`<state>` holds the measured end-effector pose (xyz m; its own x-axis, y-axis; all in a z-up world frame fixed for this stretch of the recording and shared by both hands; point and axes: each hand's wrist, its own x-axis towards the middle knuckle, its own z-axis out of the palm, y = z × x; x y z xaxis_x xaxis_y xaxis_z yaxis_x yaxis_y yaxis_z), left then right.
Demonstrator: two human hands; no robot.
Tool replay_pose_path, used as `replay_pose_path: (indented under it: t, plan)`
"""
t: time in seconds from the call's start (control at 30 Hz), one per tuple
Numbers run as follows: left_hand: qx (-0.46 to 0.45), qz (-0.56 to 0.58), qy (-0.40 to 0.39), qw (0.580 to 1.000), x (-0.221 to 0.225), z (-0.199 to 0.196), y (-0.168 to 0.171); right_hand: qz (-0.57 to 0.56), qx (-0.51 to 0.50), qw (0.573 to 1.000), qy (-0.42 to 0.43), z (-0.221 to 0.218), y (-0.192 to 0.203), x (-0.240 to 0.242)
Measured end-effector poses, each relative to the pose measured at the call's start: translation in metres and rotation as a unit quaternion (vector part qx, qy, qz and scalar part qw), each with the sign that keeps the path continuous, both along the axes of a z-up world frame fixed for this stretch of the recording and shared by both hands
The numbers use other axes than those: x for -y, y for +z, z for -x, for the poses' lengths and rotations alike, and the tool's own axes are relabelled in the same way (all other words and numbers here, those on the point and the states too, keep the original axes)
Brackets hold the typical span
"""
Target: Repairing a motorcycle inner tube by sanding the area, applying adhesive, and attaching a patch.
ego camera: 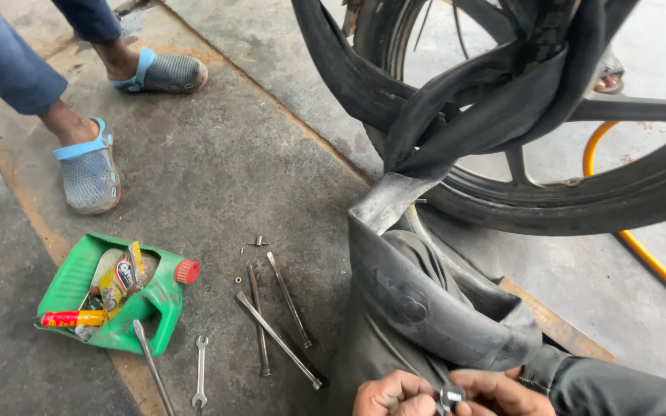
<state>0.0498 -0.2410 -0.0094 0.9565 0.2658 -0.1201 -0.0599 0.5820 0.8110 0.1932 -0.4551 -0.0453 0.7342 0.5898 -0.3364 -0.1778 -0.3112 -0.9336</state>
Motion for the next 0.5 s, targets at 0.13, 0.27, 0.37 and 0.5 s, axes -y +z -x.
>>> replay_pose_path:
  t: [0.13, 0.27, 0.37, 0.5]
  plan:
    - [-0.028, -0.026, -0.014, 0.999, -0.013, -0.012, 0.064, -0.037, -0.121, 0.991, -0.045, 0.003, 0.076, -0.046]
    - [-0.057, -0.03, 0.042, 0.997, -0.024, -0.012, 0.098, -0.137, -0.189, 0.968, -0.092, 0.016, 0.119, -0.081]
    - [-0.091, -0.023, 0.077, 0.993, -0.035, -0.023, 0.108, -0.213, -0.225, 0.947, -0.086, 0.011, 0.129, -0.099]
    - [-0.002, -0.065, 0.101, 0.993, -0.043, -0.034, 0.125, -0.274, -0.219, 0.934, -0.068, 0.007, 0.13, -0.11]
